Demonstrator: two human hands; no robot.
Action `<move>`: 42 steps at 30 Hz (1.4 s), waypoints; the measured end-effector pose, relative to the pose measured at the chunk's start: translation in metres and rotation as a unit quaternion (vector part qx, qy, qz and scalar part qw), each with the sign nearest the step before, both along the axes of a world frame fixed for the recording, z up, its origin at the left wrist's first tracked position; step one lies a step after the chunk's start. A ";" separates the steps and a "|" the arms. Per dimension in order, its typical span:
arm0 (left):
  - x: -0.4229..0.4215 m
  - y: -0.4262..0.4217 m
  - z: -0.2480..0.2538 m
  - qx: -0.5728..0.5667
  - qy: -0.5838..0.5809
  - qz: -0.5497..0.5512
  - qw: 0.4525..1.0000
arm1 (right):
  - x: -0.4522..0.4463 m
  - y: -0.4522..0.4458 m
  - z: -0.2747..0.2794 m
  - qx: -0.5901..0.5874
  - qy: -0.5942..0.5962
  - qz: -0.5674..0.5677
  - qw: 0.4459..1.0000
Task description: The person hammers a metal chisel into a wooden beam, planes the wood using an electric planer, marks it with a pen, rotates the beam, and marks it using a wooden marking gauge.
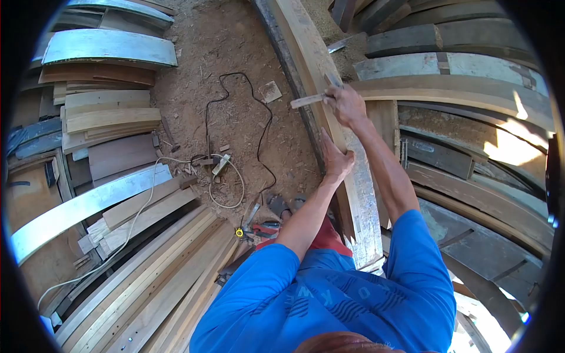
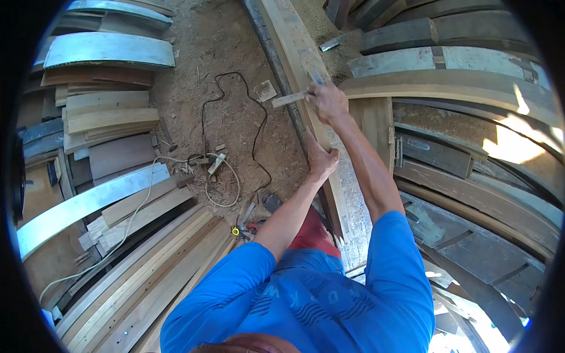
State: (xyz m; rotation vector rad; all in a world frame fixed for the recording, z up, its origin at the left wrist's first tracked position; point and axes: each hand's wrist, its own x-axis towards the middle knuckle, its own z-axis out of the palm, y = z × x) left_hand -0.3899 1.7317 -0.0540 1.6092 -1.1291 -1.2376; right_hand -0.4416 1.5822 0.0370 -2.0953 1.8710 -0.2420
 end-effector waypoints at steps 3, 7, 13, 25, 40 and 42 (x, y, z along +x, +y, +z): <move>-0.001 0.002 0.005 0.006 -0.015 -0.002 1.000 | 0.007 -0.001 -0.003 -0.019 0.015 -0.024 0.999; -0.001 0.001 0.004 -0.004 -0.015 0.004 1.000 | 0.020 -0.062 0.005 0.005 0.043 0.004 0.999; -0.001 0.001 0.005 0.004 0.002 0.003 1.000 | 0.037 -0.124 0.018 0.011 0.039 0.003 0.999; 0.048 -0.149 0.015 0.005 0.064 -0.051 0.997 | 0.026 -0.104 0.009 0.050 0.019 0.002 0.999; 0.044 -0.174 -0.008 -0.001 0.038 0.004 0.999 | 0.063 -0.245 0.018 0.013 0.012 0.014 1.000; 0.052 -0.182 -0.008 -0.019 0.011 -0.028 0.999 | 0.061 -0.244 0.021 0.018 -0.006 0.014 1.000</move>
